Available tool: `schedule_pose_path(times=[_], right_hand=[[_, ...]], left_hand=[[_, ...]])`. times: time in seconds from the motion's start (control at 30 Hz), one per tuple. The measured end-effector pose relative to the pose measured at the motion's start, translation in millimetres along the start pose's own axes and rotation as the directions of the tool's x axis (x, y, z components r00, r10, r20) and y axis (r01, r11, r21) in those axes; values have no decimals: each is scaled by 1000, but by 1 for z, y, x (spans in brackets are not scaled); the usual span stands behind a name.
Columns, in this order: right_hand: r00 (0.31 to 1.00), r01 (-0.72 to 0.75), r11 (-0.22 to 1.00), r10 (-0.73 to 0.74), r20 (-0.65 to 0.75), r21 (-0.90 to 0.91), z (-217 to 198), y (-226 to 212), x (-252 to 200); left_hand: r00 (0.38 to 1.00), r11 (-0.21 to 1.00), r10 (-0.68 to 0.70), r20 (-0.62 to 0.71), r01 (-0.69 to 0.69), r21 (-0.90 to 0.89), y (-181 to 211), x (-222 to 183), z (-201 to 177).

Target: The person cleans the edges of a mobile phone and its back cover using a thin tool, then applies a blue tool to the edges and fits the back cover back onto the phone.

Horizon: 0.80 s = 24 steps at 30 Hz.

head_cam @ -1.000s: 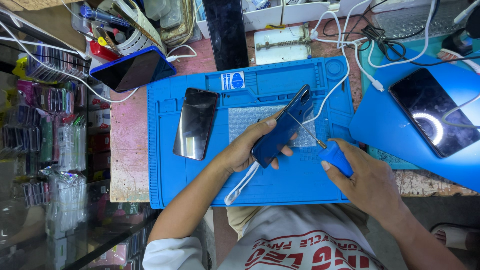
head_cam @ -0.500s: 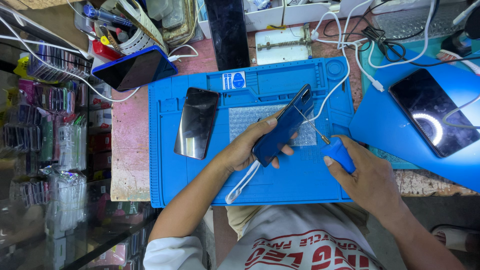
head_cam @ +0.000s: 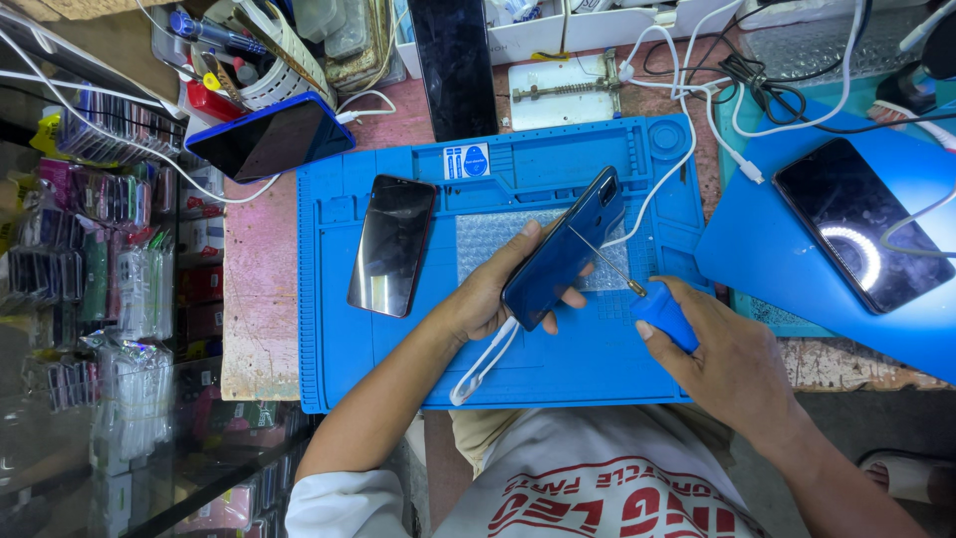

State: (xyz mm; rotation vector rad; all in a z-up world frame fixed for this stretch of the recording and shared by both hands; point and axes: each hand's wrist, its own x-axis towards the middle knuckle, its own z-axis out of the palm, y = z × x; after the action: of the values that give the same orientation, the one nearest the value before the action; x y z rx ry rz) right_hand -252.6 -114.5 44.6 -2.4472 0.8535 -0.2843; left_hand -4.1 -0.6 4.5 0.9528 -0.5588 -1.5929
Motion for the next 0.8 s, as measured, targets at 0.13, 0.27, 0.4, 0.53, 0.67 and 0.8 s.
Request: schedule_pose_path(times=[0.13,0.27,0.4,0.53,0.67,0.8], right_hand=[[1000,-20,1000,19,17,6,-1,-2,1],[984,-172,985,171,50,18,-6,-3,3],[994,-90,990,83,-71,-110,-11,13,15],[988,44,947,-90,-129,-319,-20,22,49],[991,69,906,-110,-73,-417,-21,7,77],[931,231,861,-330,-152,-453,-18,1,100]], left_hand=[[1000,1000,4,0,-4,29,-1,-1,-2],[999,994,8,42,-4,-108,-3,-1,-8],[993,954,84,88,-54,-296,-2,1,-14],[976,906,216,-5,-202,-373,5,-3,-14],[926,876,373,-52,-370,-309,9,-9,-19],[936,890,339,91,-288,-353,11,-11,-19]])
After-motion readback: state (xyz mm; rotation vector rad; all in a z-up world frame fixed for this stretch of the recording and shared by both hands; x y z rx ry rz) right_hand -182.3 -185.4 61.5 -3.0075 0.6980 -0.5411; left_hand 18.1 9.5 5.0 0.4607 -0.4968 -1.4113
